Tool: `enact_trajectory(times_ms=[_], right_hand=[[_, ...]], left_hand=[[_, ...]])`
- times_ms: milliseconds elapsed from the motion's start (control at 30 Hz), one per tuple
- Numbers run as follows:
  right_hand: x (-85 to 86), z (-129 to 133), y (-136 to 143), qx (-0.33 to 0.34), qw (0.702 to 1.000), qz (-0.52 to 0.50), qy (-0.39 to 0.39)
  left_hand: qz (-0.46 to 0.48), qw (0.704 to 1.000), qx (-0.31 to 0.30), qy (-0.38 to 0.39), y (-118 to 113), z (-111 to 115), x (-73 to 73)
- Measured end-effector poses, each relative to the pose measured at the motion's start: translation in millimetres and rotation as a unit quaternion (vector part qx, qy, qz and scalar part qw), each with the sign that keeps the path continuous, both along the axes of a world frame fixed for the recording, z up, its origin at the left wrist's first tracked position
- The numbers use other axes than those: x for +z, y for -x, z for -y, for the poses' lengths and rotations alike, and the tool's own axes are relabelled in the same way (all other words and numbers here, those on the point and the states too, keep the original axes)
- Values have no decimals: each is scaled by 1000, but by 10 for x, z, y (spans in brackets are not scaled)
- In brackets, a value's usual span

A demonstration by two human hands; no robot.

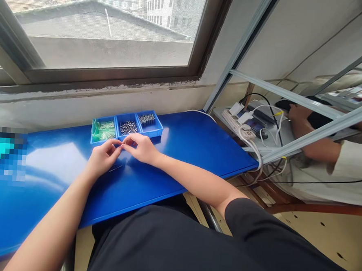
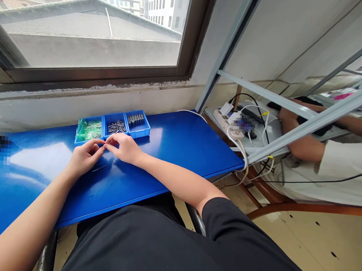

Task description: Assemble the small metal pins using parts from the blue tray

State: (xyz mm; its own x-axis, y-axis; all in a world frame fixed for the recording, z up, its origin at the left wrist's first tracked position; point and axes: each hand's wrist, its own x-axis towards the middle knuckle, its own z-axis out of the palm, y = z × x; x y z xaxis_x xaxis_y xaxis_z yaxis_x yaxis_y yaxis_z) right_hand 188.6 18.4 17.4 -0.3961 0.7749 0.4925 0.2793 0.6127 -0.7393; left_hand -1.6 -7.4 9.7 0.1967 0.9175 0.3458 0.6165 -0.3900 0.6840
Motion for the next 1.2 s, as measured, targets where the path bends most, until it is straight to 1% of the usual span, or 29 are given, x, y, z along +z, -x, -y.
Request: enact_trajectory(times_ms=[133, 300, 600, 800, 867, 1033, 1133, 1200], right_hand=[[-28, 6, 19, 9, 998, -30, 50], [-68, -13, 34, 6, 996, -48, 79], [-72, -26, 33, -24, 995, -51, 86], [-90, -24, 40, -18, 994, -51, 92], [-87, -22, 41, -16, 993, -55, 100], [-80, -45, 37, -27, 983, -84, 160], [-83, -66, 37, -30, 976, -103, 190], [-81, -71, 37, -29, 974, -108, 195]], left_hand=[[-15, 1000, 14, 2, -2, 2, 9], [-28, 999, 33, 5, -7, -9, 11], [-23, 999, 43, 9, -19, -9, 38], [-51, 997, 51, -5, -1, -33, 42], [-48, 997, 54, -4, -2, -29, 43], [-2, 999, 47, 6, -25, 10, 62], [-2, 999, 50, -2, -30, 18, 57], [-6, 998, 55, -7, -24, 8, 44]])
